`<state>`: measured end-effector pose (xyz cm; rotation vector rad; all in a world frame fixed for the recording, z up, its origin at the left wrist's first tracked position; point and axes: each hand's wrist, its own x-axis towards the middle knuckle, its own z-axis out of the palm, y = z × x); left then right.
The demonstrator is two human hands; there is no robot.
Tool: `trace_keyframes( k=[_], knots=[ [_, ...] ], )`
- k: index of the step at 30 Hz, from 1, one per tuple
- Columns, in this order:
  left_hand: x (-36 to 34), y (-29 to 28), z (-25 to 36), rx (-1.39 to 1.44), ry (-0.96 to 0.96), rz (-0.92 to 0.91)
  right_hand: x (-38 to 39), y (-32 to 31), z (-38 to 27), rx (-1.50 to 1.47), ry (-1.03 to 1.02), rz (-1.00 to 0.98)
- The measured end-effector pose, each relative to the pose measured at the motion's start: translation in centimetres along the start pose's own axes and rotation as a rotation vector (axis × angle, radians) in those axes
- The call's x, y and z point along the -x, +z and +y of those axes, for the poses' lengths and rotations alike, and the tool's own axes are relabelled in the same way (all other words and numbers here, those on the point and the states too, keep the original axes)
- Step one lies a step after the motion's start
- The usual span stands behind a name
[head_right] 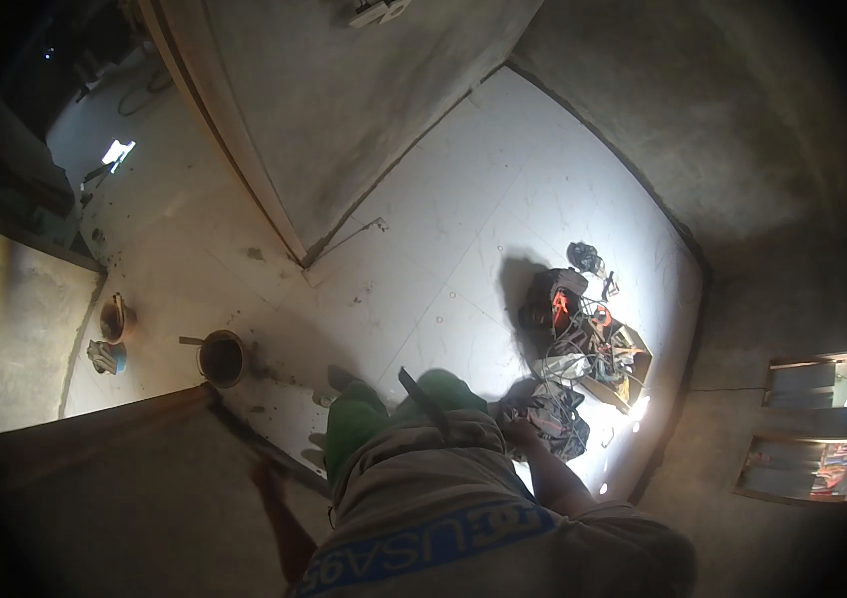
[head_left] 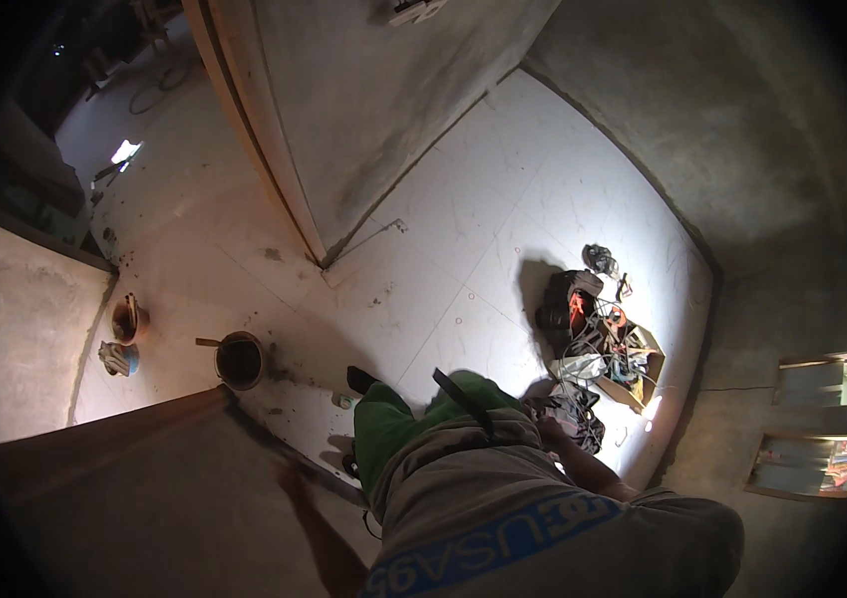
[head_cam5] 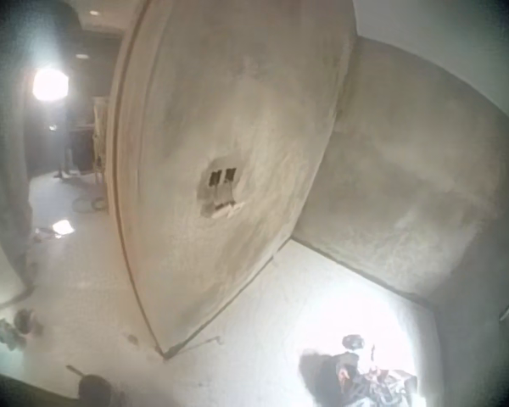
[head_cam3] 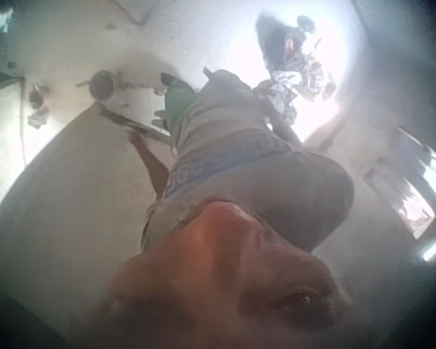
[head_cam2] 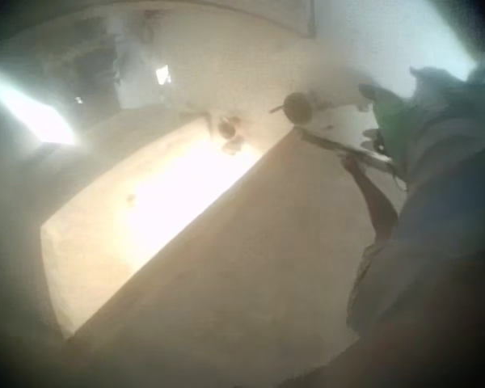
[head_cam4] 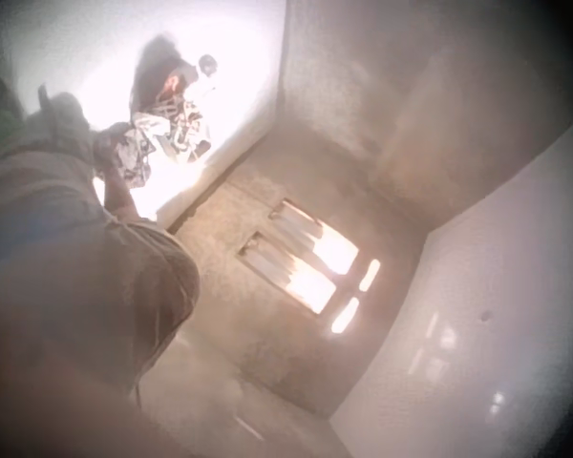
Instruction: The person applies grout from a bucket to the joint between floor tiles and a wall using a trowel. They pick up a pair of glasses from the floor and use a sponge to wipe away excess material from the tiled surface.
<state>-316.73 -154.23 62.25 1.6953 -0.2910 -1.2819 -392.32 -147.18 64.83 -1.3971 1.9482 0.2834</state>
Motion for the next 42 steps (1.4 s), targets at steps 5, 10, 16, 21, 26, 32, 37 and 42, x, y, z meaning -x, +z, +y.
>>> trace_keyframes(
  k=[5,10,16,21,26,32,37,42],
  knots=[
    [-10.0,4.8,18.6,-0.047,0.024,0.090,2.8,-0.6,-6.9,0.101,-0.222,-0.046],
    [-15.0,8.5,24.1,0.073,0.075,-0.015,0.5,-3.9,-15.0,-0.067,-0.089,-0.041],
    [-15.4,17.9,26.4,0.011,0.182,-0.089,-4.1,-5.5,-16.8,-0.352,0.237,-0.270],
    [-19.3,19.1,27.4,-0.071,-0.012,0.026,-11.5,-8.9,-19.2,-0.496,0.609,-0.423],
    [-20.8,-0.6,21.6,0.018,-0.156,0.276,-23.2,-15.1,-41.0,-0.133,0.270,-0.431],
    [-13.6,3.6,18.3,-0.164,-0.518,0.582,-33.3,-23.3,-44.0,-0.309,0.304,-0.257],
    [-9.5,3.4,13.8,-0.178,-0.654,0.669,-35.9,-24.2,-54.4,-0.114,0.286,-0.336],
    [-12.8,9.6,12.5,-0.116,-0.702,0.561,-41.2,-21.2,-46.7,0.430,-0.343,-0.490]
  ],
)
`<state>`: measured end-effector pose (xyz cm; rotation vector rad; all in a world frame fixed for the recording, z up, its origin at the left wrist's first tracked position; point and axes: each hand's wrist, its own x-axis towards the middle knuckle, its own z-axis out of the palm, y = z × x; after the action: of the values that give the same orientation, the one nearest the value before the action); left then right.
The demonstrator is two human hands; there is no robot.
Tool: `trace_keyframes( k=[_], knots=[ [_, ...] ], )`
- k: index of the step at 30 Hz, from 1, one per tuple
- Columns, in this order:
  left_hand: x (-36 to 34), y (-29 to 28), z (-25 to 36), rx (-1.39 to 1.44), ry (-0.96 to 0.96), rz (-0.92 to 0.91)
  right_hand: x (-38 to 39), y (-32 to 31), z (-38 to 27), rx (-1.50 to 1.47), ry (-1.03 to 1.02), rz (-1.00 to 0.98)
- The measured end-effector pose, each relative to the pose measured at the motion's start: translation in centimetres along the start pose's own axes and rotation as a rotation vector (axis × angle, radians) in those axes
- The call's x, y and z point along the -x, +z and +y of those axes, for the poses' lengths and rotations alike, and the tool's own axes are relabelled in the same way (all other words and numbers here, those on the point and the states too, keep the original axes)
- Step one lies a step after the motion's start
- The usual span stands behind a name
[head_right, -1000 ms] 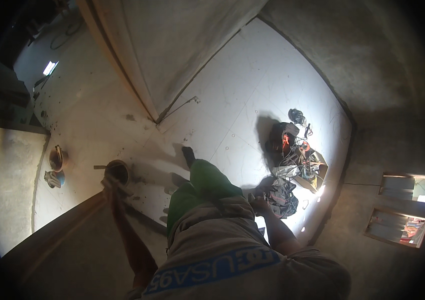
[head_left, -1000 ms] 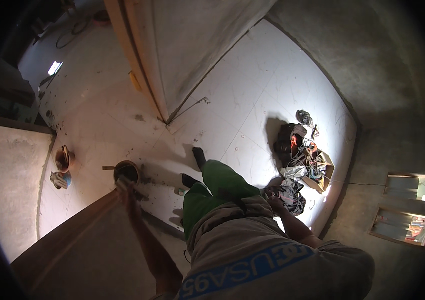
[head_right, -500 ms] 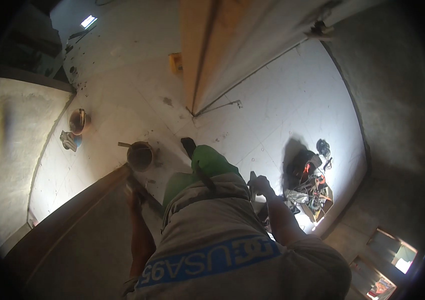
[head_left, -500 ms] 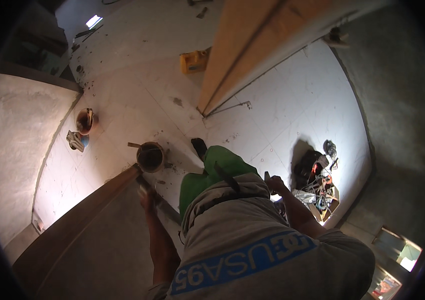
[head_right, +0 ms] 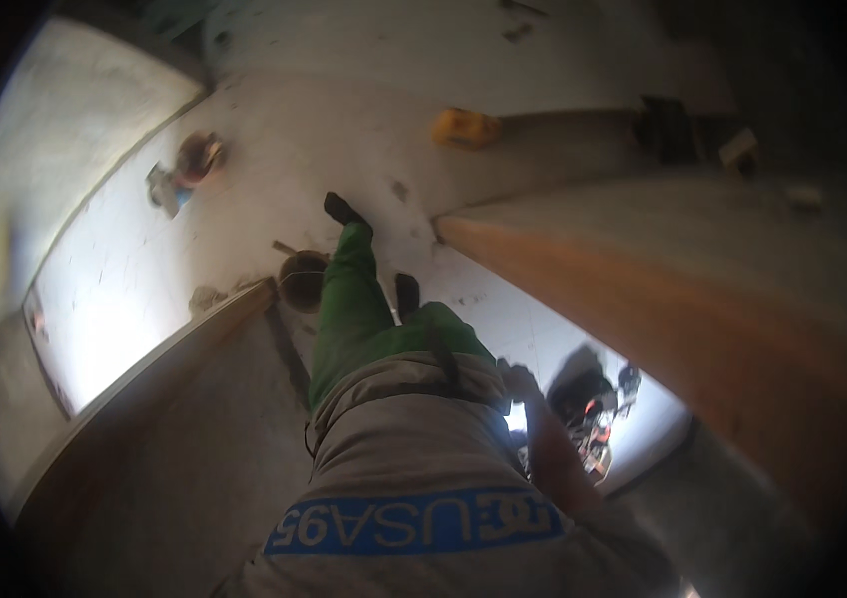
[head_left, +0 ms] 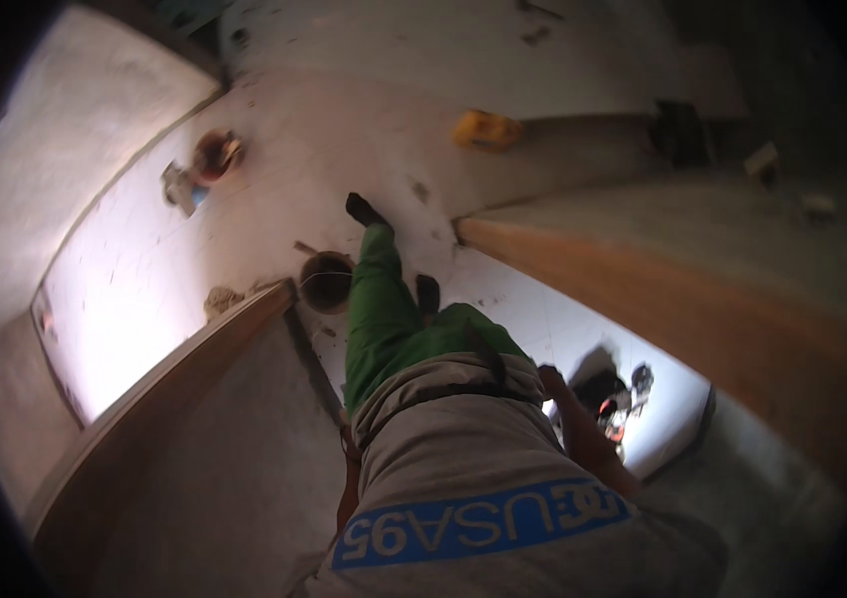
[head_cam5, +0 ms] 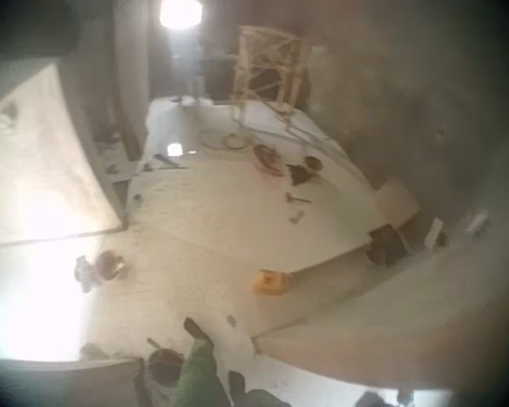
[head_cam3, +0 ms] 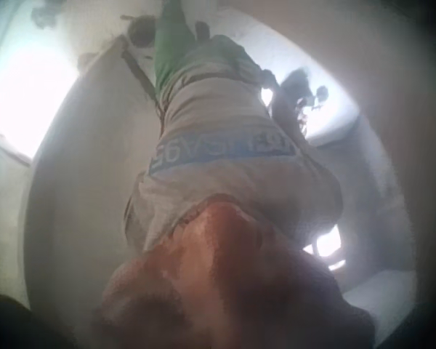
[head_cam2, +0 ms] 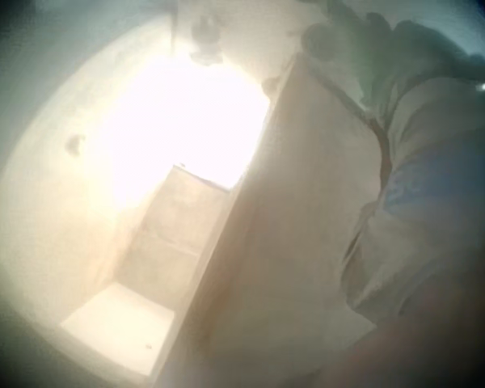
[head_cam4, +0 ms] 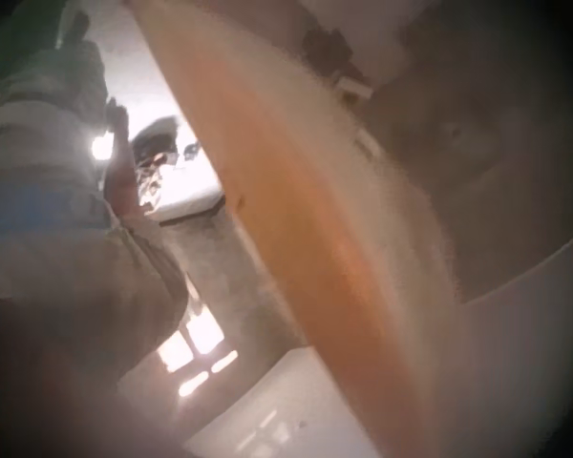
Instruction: The person applies grout from a bucket to the joint between floor tiles and a wall using a trowel. They pick up a pair of glasses from the floor and use a sponge to wipe away excess material from the tiled surface.
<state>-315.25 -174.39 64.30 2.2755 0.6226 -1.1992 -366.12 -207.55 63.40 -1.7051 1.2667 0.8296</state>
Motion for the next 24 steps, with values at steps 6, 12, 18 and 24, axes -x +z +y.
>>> trace_keyframes(
  k=[6,12,18,24],
  knots=[
    [-10.5,-5.0,13.8,0.021,0.193,0.257,-8.5,-8.0,-16.1,-0.158,0.141,-0.099],
    [-9.2,-8.3,41.8,0.601,0.303,-0.053,-16.8,-29.4,-33.1,-0.311,0.245,0.151],
    [-7.4,-18.9,59.6,1.353,0.368,-0.640,-25.1,-41.5,-53.9,-0.316,-0.007,0.224],
    [-6.9,-22.6,62.5,1.492,0.454,-0.633,-29.3,-42.7,-61.9,-0.123,-0.039,0.133]
  ],
)
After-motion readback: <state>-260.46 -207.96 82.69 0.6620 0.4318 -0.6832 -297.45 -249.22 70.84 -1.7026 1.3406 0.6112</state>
